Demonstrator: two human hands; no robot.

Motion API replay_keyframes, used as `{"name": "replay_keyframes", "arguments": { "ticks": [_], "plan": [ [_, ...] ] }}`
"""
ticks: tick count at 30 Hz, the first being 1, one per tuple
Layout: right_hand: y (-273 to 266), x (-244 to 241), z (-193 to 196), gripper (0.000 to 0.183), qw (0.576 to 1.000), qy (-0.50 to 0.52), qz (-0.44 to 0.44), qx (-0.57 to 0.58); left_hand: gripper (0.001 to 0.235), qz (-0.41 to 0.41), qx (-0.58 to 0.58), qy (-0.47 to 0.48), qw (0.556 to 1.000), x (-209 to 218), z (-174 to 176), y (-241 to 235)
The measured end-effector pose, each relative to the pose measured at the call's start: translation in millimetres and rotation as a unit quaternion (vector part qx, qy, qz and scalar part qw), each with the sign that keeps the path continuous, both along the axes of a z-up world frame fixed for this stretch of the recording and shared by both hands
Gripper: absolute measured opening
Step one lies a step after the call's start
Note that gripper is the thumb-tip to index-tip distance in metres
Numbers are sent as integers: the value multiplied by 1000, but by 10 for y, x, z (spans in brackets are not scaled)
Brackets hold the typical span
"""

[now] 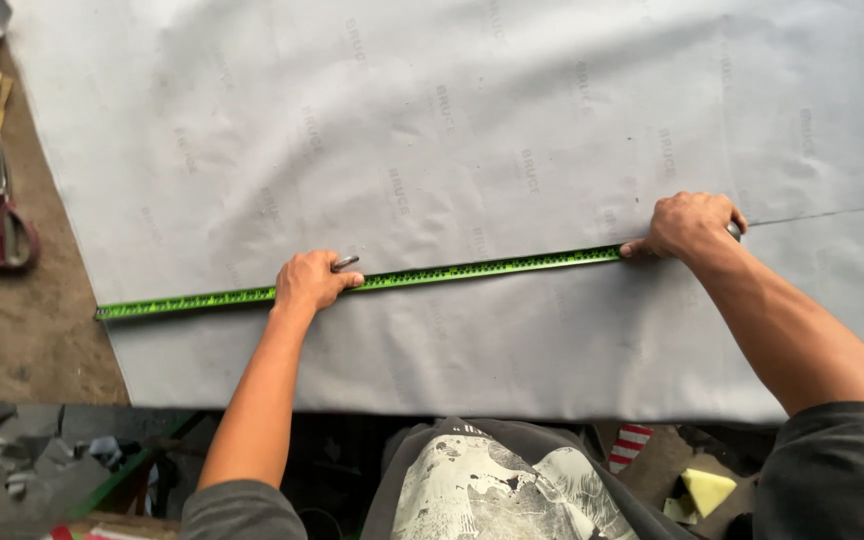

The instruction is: Measuring and marking a large piece of grey fabric on a workbench using a tape measure and a pen.

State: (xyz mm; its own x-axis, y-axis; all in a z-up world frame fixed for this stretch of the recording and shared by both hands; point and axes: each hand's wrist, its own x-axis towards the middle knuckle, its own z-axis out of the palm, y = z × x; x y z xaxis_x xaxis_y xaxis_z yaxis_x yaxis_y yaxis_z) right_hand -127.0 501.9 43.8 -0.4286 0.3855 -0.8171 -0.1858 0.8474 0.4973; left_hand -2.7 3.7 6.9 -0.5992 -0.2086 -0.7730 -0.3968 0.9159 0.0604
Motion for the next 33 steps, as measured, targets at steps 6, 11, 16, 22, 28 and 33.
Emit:
{"name": "replay_keyframes", "arguments": {
  "ticks": [6, 11, 16, 22, 28, 33],
  "plan": [
    [54, 161, 34, 91, 995, 75, 43, -59, 43, 0, -18, 9, 1000, -5, 148, 59],
    [126, 202, -80, 89, 994, 100, 24, -48, 51, 65, 19, 111, 991, 18, 97, 237],
    [116, 216, -111, 88, 992, 109, 26, -49, 34, 128, 102, 197, 967, -12, 25, 1754],
    [136, 211, -231, 92, 992, 112, 16, -55, 54, 18, 204, 169, 964, -238, -239, 3415],
    [188, 223, -144, 88, 988, 114, 38, -94, 65, 11, 92, 180, 979, -232, -189, 3793],
    [326, 261, -133, 88, 984, 81, 40, -157, 64, 81, 42, 154, 984, -267, -179, 3904]
  ]
}}
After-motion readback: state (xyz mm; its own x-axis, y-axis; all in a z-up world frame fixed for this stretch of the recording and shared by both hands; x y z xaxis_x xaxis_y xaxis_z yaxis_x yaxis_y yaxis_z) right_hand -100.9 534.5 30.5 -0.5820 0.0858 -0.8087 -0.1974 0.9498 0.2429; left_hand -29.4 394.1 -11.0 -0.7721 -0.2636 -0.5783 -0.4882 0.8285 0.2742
